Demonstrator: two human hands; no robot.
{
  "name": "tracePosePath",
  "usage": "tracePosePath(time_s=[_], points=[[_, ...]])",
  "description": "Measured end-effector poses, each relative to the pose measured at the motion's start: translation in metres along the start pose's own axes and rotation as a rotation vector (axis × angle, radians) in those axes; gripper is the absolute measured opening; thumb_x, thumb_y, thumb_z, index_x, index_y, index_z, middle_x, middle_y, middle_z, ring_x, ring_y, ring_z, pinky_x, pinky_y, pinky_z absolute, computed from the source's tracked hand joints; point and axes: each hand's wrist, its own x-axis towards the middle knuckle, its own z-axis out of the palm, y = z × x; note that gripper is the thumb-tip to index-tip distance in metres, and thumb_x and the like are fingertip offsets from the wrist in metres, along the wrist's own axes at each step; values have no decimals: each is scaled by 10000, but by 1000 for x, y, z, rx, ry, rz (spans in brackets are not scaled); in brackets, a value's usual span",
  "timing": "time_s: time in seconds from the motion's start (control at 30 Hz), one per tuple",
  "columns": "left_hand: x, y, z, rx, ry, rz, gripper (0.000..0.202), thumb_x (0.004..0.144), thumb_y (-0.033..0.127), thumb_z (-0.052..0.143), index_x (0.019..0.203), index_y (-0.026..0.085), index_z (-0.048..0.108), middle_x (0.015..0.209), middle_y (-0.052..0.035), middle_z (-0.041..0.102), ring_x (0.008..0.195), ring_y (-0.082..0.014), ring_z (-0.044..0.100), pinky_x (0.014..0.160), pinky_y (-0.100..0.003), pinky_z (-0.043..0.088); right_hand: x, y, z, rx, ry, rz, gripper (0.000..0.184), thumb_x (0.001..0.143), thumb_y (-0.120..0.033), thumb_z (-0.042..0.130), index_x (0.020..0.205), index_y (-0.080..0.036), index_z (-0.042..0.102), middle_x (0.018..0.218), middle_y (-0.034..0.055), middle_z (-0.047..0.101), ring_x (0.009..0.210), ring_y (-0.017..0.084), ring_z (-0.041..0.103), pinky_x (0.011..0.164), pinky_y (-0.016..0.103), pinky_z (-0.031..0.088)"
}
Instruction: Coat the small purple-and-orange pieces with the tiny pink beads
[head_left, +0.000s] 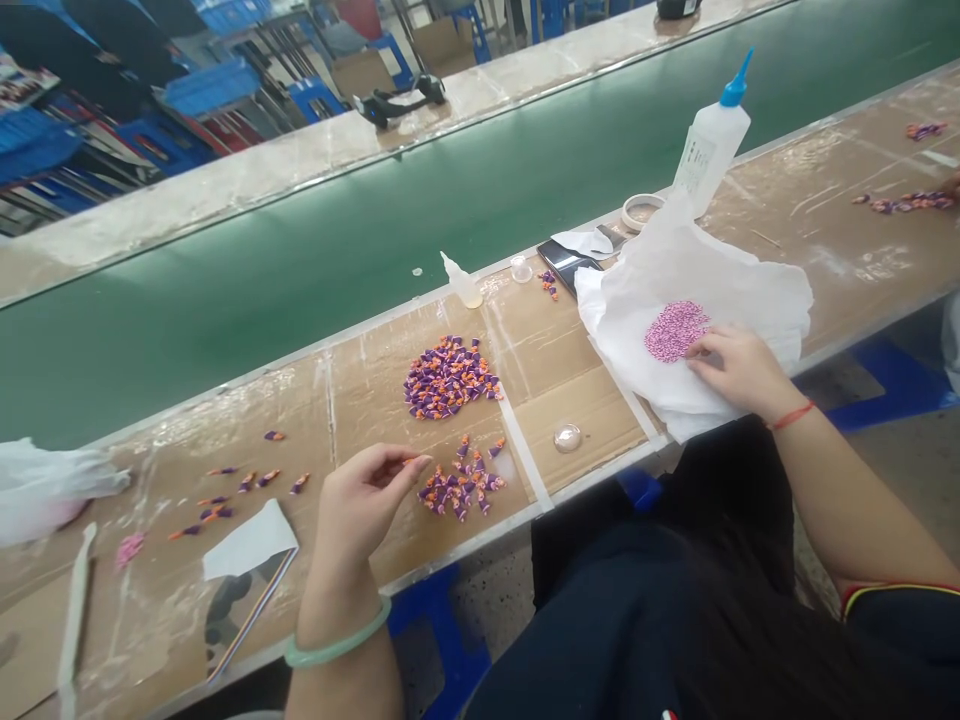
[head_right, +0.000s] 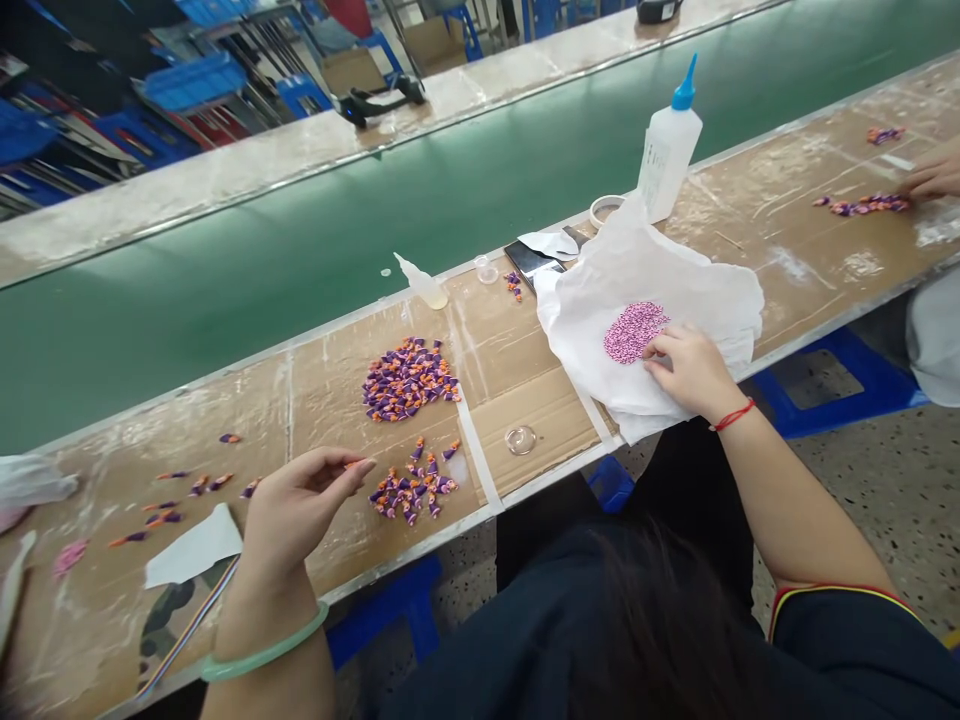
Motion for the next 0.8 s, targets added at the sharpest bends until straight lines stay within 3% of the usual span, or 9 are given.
tracePosePath(time_s=[0.13,0.37,0.8], points=[[-4,12,4,-33,-45,9,341,745,489,709,665,161,663,575,-25,605,531,-130,517,505,-222,409,0,-1,0,-4,-17,-28,141,861,-256,575,802,-196,688,855,83,662,857,278,587,823,411,486],[-24,40,5,-332,-148,3,248,711,365,763,656,162,631,572,-11,583,487,-107,495,457,-194,410,0,-1,0,-24,-4,-26,149,873,-234,559,869,-186,700,884,92,664,873,287,582,832,419,482],[-49,50,19,-597,-293,105,276,767,335,817,672,160,625,651,-31,625,487,-104,504,436,-193,410,-4,4,-7,-6,-39,-20,149,867,-264,564,824,-204,694,868,80,659,864,283,583,814,414,483]])
